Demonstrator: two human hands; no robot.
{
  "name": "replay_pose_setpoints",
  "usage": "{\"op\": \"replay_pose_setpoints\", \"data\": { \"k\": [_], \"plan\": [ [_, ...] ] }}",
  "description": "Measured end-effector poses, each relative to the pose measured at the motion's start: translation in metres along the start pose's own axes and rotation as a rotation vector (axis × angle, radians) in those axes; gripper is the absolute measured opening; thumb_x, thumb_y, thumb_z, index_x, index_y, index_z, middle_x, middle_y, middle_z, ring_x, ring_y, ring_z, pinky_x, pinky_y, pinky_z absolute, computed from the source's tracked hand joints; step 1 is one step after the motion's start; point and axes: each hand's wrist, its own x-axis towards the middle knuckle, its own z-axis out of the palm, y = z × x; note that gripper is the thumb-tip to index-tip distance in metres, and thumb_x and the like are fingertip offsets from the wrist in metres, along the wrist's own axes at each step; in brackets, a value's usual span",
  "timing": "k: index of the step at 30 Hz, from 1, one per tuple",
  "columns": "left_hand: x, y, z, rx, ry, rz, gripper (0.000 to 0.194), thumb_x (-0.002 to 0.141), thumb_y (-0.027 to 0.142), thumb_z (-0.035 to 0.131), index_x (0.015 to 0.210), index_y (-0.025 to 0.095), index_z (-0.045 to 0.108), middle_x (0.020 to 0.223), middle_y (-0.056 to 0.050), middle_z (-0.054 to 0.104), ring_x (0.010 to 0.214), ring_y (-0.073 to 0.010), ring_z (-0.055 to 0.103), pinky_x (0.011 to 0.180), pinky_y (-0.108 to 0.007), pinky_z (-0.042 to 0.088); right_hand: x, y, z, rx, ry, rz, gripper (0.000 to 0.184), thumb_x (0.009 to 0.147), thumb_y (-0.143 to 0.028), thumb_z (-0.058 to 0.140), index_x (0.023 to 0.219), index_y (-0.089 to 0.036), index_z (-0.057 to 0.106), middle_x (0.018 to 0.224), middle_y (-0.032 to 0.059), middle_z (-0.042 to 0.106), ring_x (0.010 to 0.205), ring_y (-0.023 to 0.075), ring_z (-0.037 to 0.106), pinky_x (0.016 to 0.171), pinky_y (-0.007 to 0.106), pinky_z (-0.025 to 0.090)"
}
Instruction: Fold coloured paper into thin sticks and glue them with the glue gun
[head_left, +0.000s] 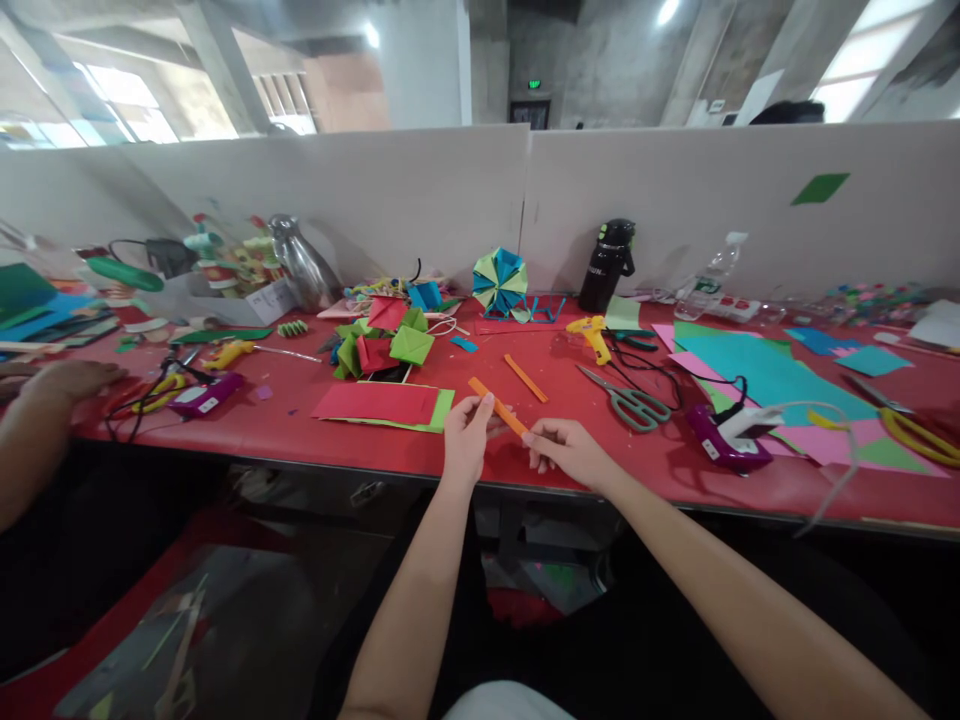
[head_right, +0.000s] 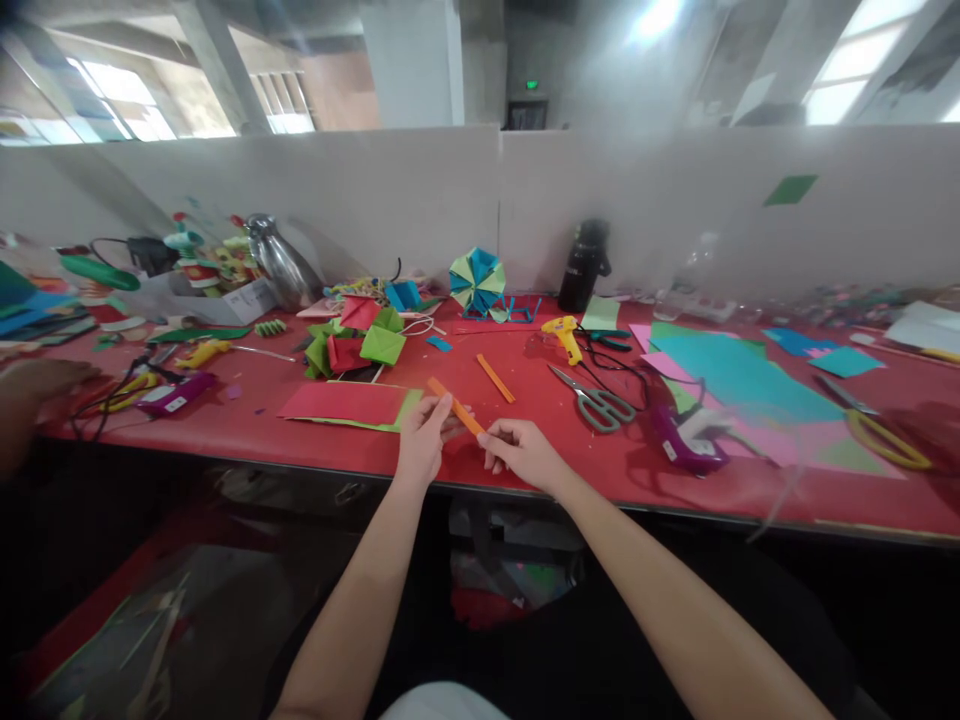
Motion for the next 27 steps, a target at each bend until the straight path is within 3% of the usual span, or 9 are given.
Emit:
{"op": "replay_pose_setpoints", "data": {
  "k": [7,12,16,27],
  "plan": [
    [-0.002,0.0019,0.0013,-0.016,-0.034,-0.02,0.041,0.07,0.048,0.084,0.082,0.015,0.063,0.083,-0.008,0.076,0.081,-0.0255,0.076,0.073,-0.037,0.063,0.0022,0.0076,0.0005,0.004,-0.004,-0.035,0.037,0.088,-0.055,0.065,0.09,-0.017,0.064,0.066,-0.0003,0.067,0.055,0.0118,0.061,0.057,0.026,0.049],
    [-0.0029,0.0045,-0.0016,-0.04,-0.088,-0.017,0.047,0.069,0.041,0.087,0.102,0.014,0.068,0.1,-0.013,0.077,0.095,-0.0294,0.075,0.082,-0.042,0.062,0.0029,0.005,-0.0002,0.014,-0.039,-0.017,0.042,0.085,-0.059,0.067,0.088,-0.017,0.064,0.063,0.0002,0.067,0.053,0.0124,0.06,0.055,0.027,0.048],
    [-0.0044,0.0087,-0.0045,-0.105,-0.166,-0.06,0.047,0.071,0.039,0.087,0.106,0.013,0.07,0.11,-0.016,0.076,0.106,-0.0318,0.072,0.088,-0.042,0.06,0.0032,0.0032,-0.0011,0.043,-0.04,-0.013,0.044,0.084,-0.062,0.066,0.081,-0.018,0.061,0.062,-0.001,0.065,0.052,0.0112,0.058,0.056,0.026,0.047],
    [-0.0031,0.0062,-0.0057,-0.12,-0.131,-0.043,0.044,0.068,0.038,0.09,0.099,0.014,0.072,0.1,-0.012,0.078,0.095,-0.0275,0.076,0.083,-0.037,0.062,0.0006,0.0007,0.0003,0.052,-0.042,-0.014,0.041,0.086,-0.058,0.066,0.081,-0.018,0.062,0.062,-0.0022,0.062,0.055,0.0107,0.056,0.056,0.025,0.047]
  ]
}}
